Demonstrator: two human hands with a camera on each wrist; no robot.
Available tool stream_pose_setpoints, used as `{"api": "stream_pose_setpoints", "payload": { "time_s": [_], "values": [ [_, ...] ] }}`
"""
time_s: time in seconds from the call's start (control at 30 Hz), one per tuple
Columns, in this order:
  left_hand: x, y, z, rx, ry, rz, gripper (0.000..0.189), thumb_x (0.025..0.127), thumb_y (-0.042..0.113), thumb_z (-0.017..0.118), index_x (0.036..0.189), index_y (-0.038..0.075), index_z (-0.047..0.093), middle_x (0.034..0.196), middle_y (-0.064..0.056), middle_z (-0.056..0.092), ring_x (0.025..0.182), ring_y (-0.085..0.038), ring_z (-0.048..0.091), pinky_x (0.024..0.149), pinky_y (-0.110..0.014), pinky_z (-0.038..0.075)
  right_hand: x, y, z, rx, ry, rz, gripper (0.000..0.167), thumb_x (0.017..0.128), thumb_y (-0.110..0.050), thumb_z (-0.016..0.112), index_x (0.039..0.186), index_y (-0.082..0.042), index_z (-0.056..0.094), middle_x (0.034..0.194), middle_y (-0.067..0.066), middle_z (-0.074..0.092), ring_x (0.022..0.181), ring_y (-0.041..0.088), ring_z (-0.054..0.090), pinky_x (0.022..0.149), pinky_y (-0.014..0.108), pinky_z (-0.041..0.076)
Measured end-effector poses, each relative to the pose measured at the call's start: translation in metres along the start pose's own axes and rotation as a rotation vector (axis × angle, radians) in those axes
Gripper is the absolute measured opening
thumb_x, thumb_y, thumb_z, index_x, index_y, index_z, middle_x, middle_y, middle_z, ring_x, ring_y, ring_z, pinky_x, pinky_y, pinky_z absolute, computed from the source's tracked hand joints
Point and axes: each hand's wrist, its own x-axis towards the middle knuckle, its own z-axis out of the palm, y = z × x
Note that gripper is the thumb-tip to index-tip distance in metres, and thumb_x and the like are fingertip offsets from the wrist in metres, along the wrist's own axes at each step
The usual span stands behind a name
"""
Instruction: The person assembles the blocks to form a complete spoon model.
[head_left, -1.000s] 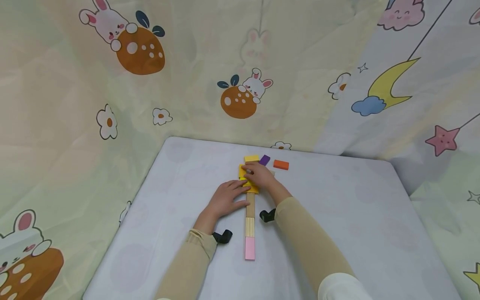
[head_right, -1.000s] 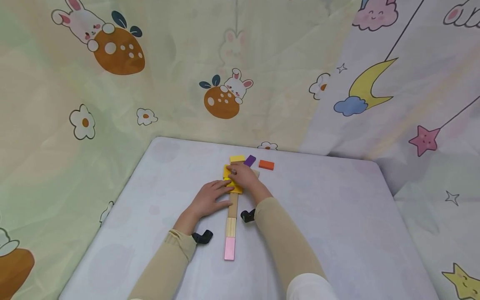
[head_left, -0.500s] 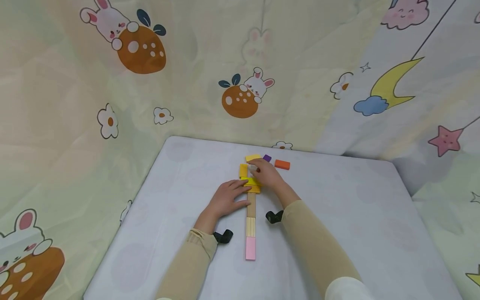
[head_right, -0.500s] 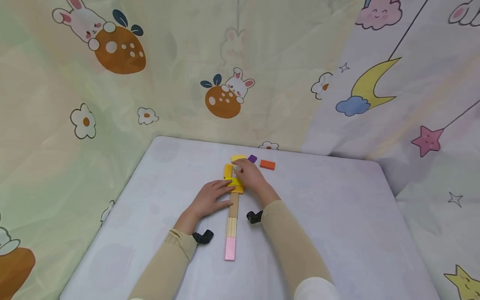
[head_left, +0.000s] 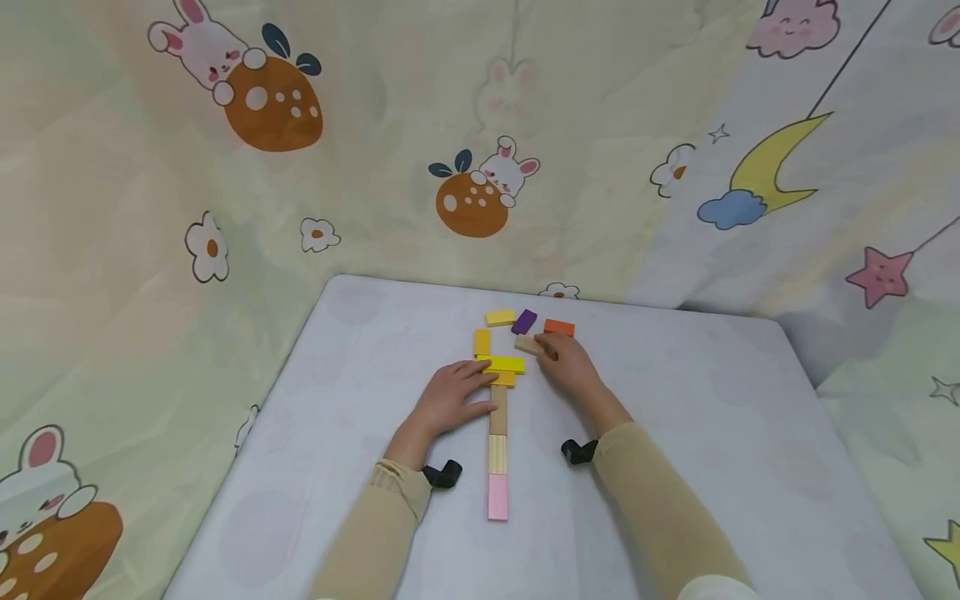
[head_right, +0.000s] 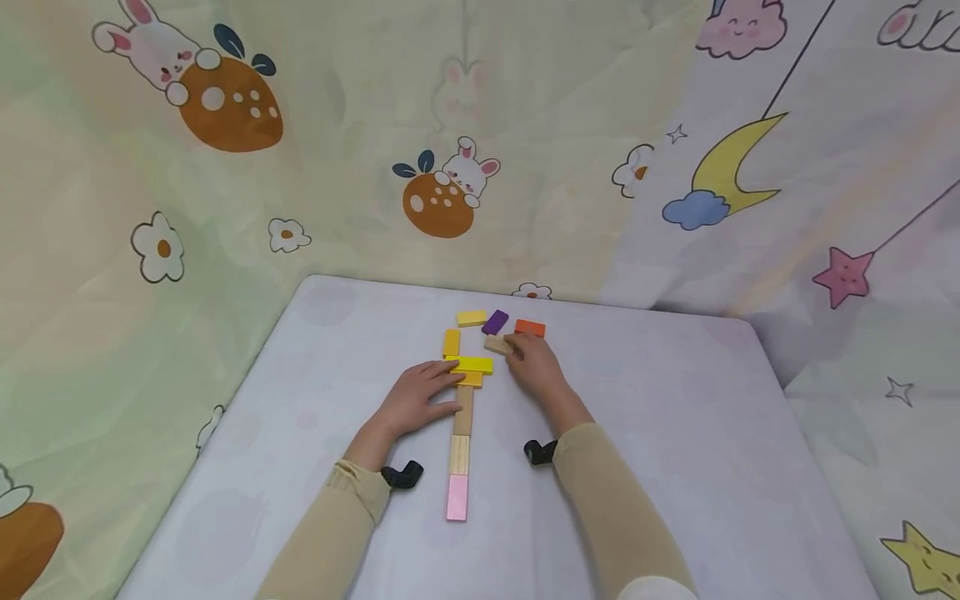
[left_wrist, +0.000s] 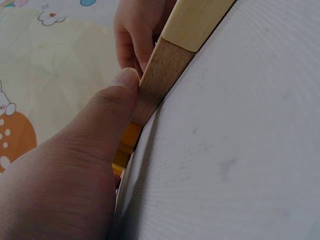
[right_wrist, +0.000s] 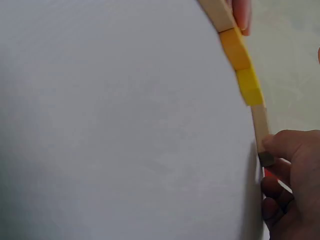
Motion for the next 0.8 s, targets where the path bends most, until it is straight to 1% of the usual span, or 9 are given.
{"api": "stream_pose_setpoints", "payload": {
  "time_s": [0.13,0.3,0.4,0.5,0.67,0.8],
  "values": [
    [-0.001,0.000,-0.002,-0.006,-0.014,-0.017,0.062,0.092,0.067,0.051,0.146,0.037,0.047,0.157,0.010,0.039,0.144,-0.020,0.037,0.121,-0.044,0.029,-0.001,0.005,0.006,0.022,0.030,0.009,0.051,0.098,-0.026,0.061,0.147,-0.021,0.049,0.141,0.008,0.056,0.125,0.028,0.051,0.112,0.050,0.041],
    [-0.002,0.000,-0.002,-0.007,-0.015,-0.022,0.063,0.092,0.068,0.050,0.147,0.037,0.047,0.158,0.010,0.038,0.144,-0.019,0.038,0.121,-0.044,0.030,-0.003,0.003,0.010,0.026,0.073,0.005,0.048,0.098,-0.023,0.062,0.144,-0.018,0.052,0.139,0.010,0.057,0.127,0.030,0.051,0.113,0.051,0.040],
    [-0.002,0.000,-0.001,-0.001,-0.015,-0.013,0.063,0.092,0.069,0.048,0.147,0.037,0.047,0.158,0.010,0.038,0.144,-0.019,0.038,0.121,-0.044,0.030,-0.009,0.004,0.009,0.030,0.094,0.011,0.046,0.098,-0.022,0.061,0.143,-0.018,0.053,0.140,0.010,0.057,0.130,0.032,0.050,0.114,0.052,0.039],
    [-0.002,0.002,-0.003,-0.006,-0.011,-0.005,0.062,0.093,0.067,0.050,0.146,0.036,0.048,0.157,0.009,0.039,0.144,-0.020,0.038,0.120,-0.044,0.031,-0.016,0.007,0.006,0.052,0.120,0.030,0.045,0.098,-0.024,0.061,0.143,-0.020,0.054,0.140,0.009,0.057,0.130,0.031,0.050,0.113,0.052,0.040],
    [-0.003,0.004,-0.008,-0.017,0.003,0.004,0.061,0.093,0.063,0.054,0.146,0.033,0.049,0.156,0.007,0.041,0.142,-0.022,0.040,0.119,-0.046,0.032,-0.030,0.019,0.000,0.093,0.157,0.070,0.045,0.098,-0.030,0.061,0.142,-0.022,0.055,0.138,0.008,0.057,0.123,0.028,0.052,0.108,0.051,0.044],
    [-0.004,0.005,-0.008,-0.028,0.000,0.004,0.061,0.093,0.063,0.054,0.146,0.033,0.049,0.157,0.006,0.041,0.143,-0.022,0.040,0.119,-0.046,0.032,-0.046,0.031,-0.006,0.113,0.203,0.075,0.044,0.097,-0.031,0.063,0.139,-0.019,0.057,0.130,0.010,0.059,0.113,0.027,0.054,0.098,0.048,0.048]
  ]
}}
